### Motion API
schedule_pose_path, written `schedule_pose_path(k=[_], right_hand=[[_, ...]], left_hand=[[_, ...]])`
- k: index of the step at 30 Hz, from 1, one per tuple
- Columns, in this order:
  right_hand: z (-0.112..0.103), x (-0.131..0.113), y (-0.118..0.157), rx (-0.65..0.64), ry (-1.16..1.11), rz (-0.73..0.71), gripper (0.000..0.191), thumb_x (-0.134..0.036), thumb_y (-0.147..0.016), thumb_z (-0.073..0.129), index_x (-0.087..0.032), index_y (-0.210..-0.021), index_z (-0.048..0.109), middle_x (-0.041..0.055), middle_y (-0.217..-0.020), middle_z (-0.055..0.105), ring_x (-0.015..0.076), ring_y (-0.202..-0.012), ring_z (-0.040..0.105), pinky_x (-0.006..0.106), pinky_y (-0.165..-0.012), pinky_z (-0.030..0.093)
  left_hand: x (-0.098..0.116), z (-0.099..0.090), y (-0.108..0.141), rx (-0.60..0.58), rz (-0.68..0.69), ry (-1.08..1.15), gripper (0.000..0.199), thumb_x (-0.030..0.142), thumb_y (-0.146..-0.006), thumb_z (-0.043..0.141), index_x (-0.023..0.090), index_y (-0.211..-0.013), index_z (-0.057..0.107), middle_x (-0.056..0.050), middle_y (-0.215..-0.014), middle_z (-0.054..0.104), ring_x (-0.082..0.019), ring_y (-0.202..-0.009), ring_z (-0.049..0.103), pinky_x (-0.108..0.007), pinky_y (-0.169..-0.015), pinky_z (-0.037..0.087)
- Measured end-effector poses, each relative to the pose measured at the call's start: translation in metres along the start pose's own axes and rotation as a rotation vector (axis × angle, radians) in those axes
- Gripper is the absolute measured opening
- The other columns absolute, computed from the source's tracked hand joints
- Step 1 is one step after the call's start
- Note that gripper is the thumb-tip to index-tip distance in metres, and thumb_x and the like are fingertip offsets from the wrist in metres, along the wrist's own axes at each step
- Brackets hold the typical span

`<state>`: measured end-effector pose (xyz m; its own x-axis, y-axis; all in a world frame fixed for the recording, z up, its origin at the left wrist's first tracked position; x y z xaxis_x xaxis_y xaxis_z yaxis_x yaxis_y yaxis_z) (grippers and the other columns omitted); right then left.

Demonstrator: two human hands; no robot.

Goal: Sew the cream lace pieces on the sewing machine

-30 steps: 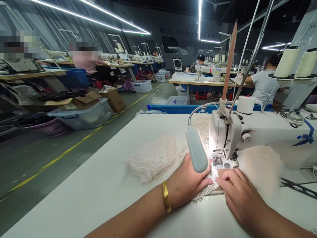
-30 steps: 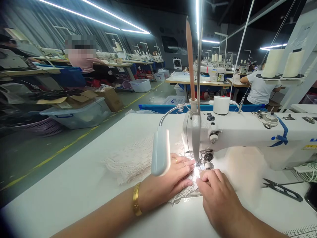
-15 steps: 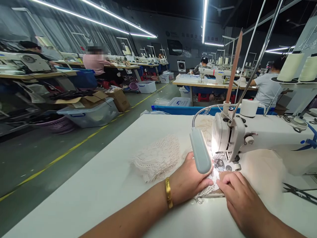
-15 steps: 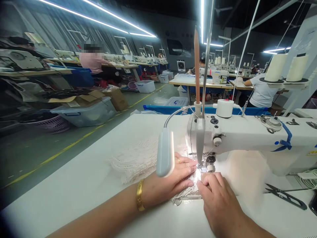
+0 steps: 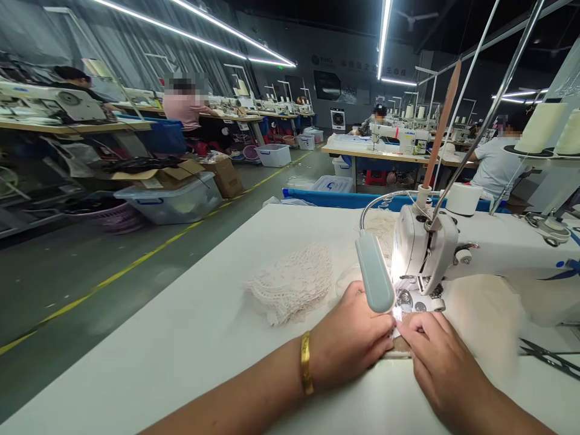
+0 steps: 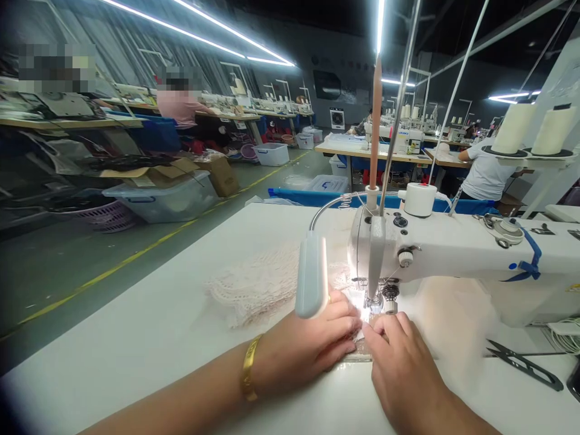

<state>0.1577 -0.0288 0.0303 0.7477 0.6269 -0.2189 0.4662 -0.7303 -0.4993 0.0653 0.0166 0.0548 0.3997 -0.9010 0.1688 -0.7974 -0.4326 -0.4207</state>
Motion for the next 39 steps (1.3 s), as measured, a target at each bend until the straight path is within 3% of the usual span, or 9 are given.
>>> schedule_pose_path(k=[3,6,13,18,23,28,31,35,39], right_hand=[[-0.003,0.001,-0.001,0.005,-0.031,0.017,0.034,0.004,-0.089,0.041,-0.019,-0.104,0.061,0.0101,-0.099,0.064,0.0249,-0.086,0.057,0.038,-0.071,0.055],[-0.005,0.001,-0.001,0.011,-0.047,0.022,0.029,0.002,-0.092,0.041,-0.021,-0.097,0.059,0.0096,-0.098,0.065,0.0245,-0.087,0.058,0.039,-0.074,0.055],[-0.002,-0.001,0.001,0.013,-0.054,0.009,0.043,0.001,-0.094,0.042,-0.019,-0.128,0.059,0.0090,-0.098,0.063,0.0252,-0.087,0.057,0.038,-0.073,0.054],[-0.004,0.000,0.001,0.009,-0.073,0.024,0.034,0.000,-0.095,0.042,-0.020,-0.115,0.060,0.0077,-0.096,0.063,0.0241,-0.084,0.056,0.037,-0.072,0.053],[-0.005,-0.003,-0.002,0.022,-0.045,0.010,0.041,-0.002,-0.096,0.042,-0.020,-0.131,0.055,0.0099,-0.103,0.064,0.0251,-0.088,0.057,0.038,-0.074,0.054],[-0.002,-0.002,-0.003,-0.017,-0.063,0.024,0.036,-0.002,-0.096,0.044,-0.022,-0.120,0.062,0.0067,-0.094,0.060,0.0230,-0.083,0.055,0.034,-0.070,0.051],[-0.004,-0.003,-0.002,0.000,-0.068,0.017,0.034,-0.002,-0.097,0.044,-0.021,-0.119,0.063,0.0065,-0.094,0.059,0.0228,-0.084,0.055,0.034,-0.071,0.051],[-0.004,-0.003,-0.002,-0.002,-0.075,0.016,0.033,-0.003,-0.097,0.043,-0.021,-0.117,0.063,0.0062,-0.092,0.059,0.0228,-0.083,0.053,0.035,-0.070,0.050],[-0.004,-0.004,-0.002,-0.006,-0.081,0.009,0.031,-0.003,-0.098,0.043,-0.020,-0.114,0.064,0.0060,-0.090,0.058,0.0223,-0.081,0.053,0.034,-0.068,0.048]], left_hand=[[0.006,-0.001,0.002,0.047,0.016,0.001,0.028,0.010,-0.098,0.048,0.019,-0.074,0.059,-0.004,-0.082,0.068,-0.022,-0.081,0.060,-0.041,-0.085,0.047],[0.000,-0.001,0.002,0.067,-0.016,0.053,0.028,0.010,-0.097,0.047,0.019,-0.075,0.059,-0.003,-0.079,0.068,-0.021,-0.078,0.060,-0.040,-0.085,0.048],[-0.011,-0.007,0.000,0.071,-0.089,0.137,0.028,0.017,-0.100,0.047,0.021,-0.083,0.068,-0.004,-0.085,0.071,-0.021,-0.082,0.066,-0.039,-0.086,0.051],[-0.015,-0.008,0.000,0.087,-0.132,0.154,0.033,0.021,-0.102,0.044,0.020,-0.079,0.068,-0.003,-0.080,0.070,-0.020,-0.079,0.066,-0.038,-0.084,0.053],[-0.022,0.001,-0.002,0.040,-0.189,0.231,0.031,0.021,-0.099,0.045,0.021,-0.078,0.069,-0.002,-0.078,0.070,-0.018,-0.076,0.065,-0.031,-0.073,0.053],[-0.029,0.001,-0.001,0.053,-0.258,0.279,0.032,0.022,-0.099,0.046,0.020,-0.075,0.068,-0.002,-0.077,0.070,-0.018,-0.074,0.065,-0.030,-0.068,0.054],[-0.024,-0.004,-0.002,0.075,-0.208,0.245,0.035,0.022,-0.101,0.044,0.021,-0.075,0.068,-0.003,-0.077,0.070,-0.019,-0.075,0.066,-0.033,-0.074,0.056],[-0.002,-0.008,-0.003,0.095,-0.030,0.130,0.032,0.018,-0.101,0.045,0.021,-0.081,0.069,-0.006,-0.081,0.071,-0.022,-0.082,0.067,-0.043,-0.087,0.057],[0.011,-0.006,-0.002,0.097,0.054,0.080,0.034,0.011,-0.101,0.042,0.020,-0.078,0.065,-0.007,-0.083,0.072,-0.022,-0.083,0.067,-0.043,-0.087,0.056]])
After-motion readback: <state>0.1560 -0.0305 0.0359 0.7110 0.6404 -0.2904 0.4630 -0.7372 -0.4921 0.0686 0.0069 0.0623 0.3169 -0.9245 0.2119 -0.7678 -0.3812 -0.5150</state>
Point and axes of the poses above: each hand's wrist, its own y-axis away from the middle knuckle, its own z-axis out of the palm, x = y × z, the point moved 10 cm from there along -y, towards the middle knuckle
